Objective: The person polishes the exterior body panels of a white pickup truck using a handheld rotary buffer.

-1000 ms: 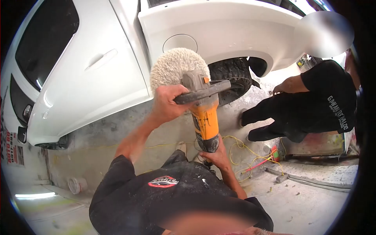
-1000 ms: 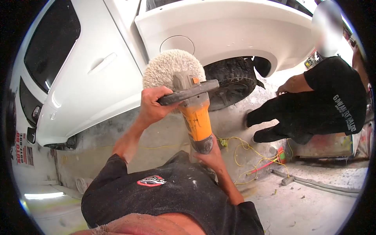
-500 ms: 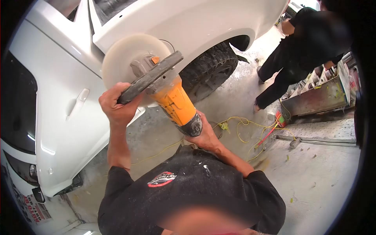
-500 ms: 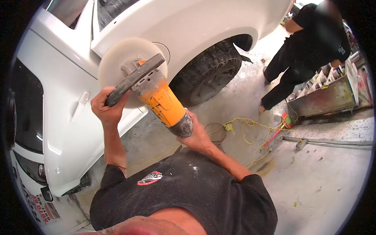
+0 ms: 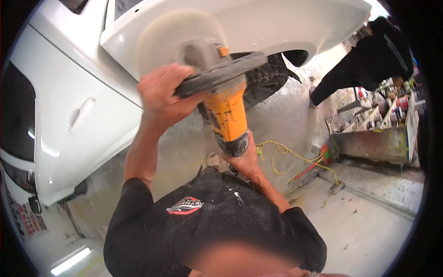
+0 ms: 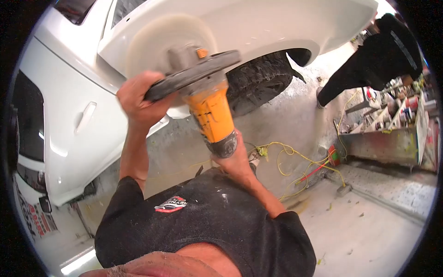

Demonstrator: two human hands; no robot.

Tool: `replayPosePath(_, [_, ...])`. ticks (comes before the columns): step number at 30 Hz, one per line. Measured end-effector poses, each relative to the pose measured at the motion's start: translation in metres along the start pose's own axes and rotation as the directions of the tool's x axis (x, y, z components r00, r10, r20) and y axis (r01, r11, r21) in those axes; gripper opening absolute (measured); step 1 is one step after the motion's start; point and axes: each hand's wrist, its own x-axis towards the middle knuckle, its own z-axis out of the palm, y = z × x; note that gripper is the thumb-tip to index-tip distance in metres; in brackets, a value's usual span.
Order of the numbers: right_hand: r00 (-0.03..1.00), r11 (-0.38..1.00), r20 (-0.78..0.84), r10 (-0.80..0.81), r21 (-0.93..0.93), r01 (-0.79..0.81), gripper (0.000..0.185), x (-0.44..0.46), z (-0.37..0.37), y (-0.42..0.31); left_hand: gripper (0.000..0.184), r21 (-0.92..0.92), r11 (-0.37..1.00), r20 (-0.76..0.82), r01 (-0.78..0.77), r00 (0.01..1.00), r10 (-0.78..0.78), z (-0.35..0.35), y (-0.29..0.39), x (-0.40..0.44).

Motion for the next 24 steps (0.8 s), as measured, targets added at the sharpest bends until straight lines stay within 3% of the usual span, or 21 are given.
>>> replayPosePath(6, [0.995, 0.998, -0.075, -0.059, -0.044, 0.056, 0.084, 0.027, -0.064, 0.027, 0.028, -0.053, 0.997, -0.006, -0.061, 0.998, 0.061, 0.095, -0.005, 0.030])
replayPosePath(8, [0.994, 0.998, -0.095, -0.053, -0.038, 0.049, 0.082, 0.033, -0.084, 0.038, 0.026, -0.037, 0.995, -0.080, -0.092, 0.993, 0.089, 0.115, 0.000, 0.036])
replayPosePath(11, [0.994, 0.996, -0.104, -0.020, -0.083, 0.011, 0.080, 0.036, -0.096, 0.033, 0.026, -0.013, 0.999, -0.156, 0.045, 0.987, -0.046, 0.129, 0.007, 0.029])
replayPosePath(14, [0.998, 0.990, -0.063, -0.012, -0.144, 0.002, 0.081, 0.036, -0.098, 0.032, 0.026, 0.086, 0.990, -0.138, 0.108, 0.986, -0.096, 0.124, 0.011, 0.014])
replayPosePath(22, [0.996, 0.961, -0.046, -0.078, -0.268, 0.064, 0.088, -0.001, 0.001, 0.069, 0.035, 0.107, 0.994, -0.146, -0.027, 0.988, 0.043, 0.019, -0.019, -0.075])
replayPosePath(24, [0.999, 0.986, -0.030, 0.022, -0.162, -0.027, 0.092, -0.014, 0.039, 0.080, 0.039, 0.068, 0.998, -0.025, 0.000, 1.000, 0.002, -0.017, -0.028, -0.101])
